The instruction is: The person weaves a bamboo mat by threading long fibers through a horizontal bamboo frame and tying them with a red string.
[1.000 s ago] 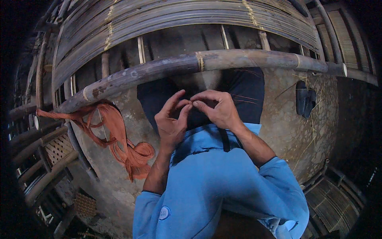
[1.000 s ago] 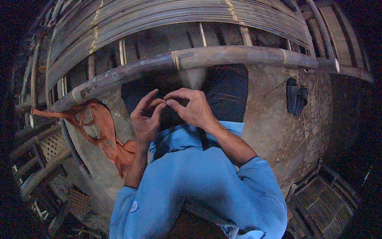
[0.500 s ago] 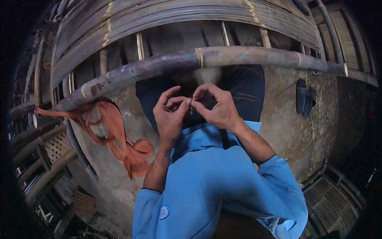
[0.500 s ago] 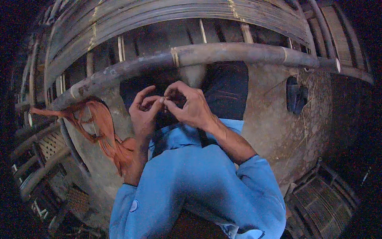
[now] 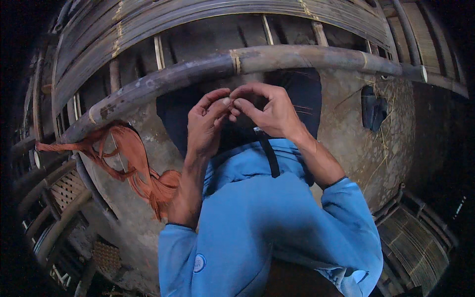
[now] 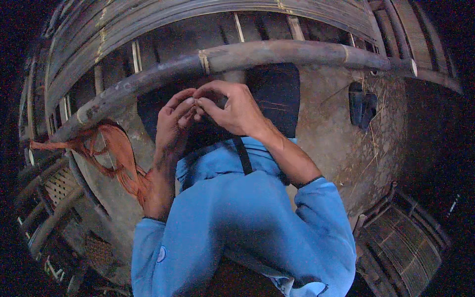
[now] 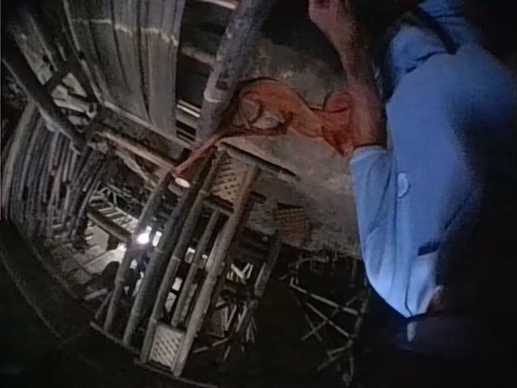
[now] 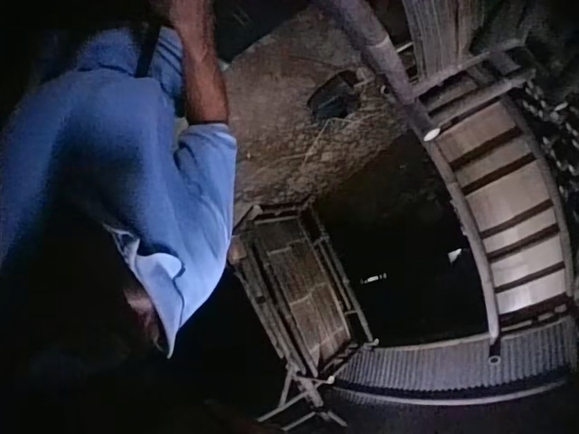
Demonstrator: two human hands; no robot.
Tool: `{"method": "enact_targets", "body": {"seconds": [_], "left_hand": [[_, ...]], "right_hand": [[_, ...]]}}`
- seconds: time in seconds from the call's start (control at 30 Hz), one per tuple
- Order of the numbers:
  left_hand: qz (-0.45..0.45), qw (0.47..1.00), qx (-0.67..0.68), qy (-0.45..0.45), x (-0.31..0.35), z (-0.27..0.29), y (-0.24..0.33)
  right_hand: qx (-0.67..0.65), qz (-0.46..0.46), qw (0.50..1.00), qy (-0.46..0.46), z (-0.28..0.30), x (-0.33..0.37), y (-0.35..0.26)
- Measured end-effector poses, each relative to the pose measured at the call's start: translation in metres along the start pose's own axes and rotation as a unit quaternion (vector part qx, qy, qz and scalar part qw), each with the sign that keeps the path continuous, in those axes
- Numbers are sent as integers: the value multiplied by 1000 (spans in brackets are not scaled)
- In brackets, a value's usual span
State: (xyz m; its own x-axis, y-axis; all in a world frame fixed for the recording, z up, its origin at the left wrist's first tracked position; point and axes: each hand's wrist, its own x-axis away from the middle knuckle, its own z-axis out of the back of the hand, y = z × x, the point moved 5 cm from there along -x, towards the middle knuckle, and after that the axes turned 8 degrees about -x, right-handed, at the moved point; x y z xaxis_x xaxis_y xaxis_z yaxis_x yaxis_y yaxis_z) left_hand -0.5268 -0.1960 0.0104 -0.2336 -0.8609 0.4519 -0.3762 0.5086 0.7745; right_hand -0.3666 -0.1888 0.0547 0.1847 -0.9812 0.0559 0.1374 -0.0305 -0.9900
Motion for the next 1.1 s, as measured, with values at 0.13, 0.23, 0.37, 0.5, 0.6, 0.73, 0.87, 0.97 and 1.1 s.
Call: {"method": "enact_targets", "body": {"seconds": [0.13, 0.23, 0.37, 0.5, 0.6, 0.73, 0.87, 0.97, 1.1], "left_hand": [[20, 999, 7, -41, 8, 0, -1], [33, 998, -6, -54, 11, 6, -5], [52, 997, -36, -37, 16, 10, -5], [-41, 986, -160, 28, 18, 1, 8], [-190, 950, -240, 69, 24, -6, 27], [-105, 949, -292, 51, 23, -2, 20], [-74, 962, -260, 42, 23, 1, 18], [-75, 964, -247, 57, 23, 4, 15], [-46, 952, -297, 53, 24, 13, 14]], "right_hand": [[-58, -44, 997, 20, 0, 5, 4], [-104, -71, 992, 0, -2, 6, 8], [-121, -98, 988, 6, -5, 9, 9], [-88, -85, 992, -1, -4, 10, 5], [-67, -65, 996, 3, -5, 10, 8], [-67, -90, 994, 14, -5, 11, 8], [-70, -31, 996, 45, -8, 11, 9], [-75, -15, 996, 51, -7, 11, 10], [-43, 7, 998, 42, -3, 9, 7]]}}
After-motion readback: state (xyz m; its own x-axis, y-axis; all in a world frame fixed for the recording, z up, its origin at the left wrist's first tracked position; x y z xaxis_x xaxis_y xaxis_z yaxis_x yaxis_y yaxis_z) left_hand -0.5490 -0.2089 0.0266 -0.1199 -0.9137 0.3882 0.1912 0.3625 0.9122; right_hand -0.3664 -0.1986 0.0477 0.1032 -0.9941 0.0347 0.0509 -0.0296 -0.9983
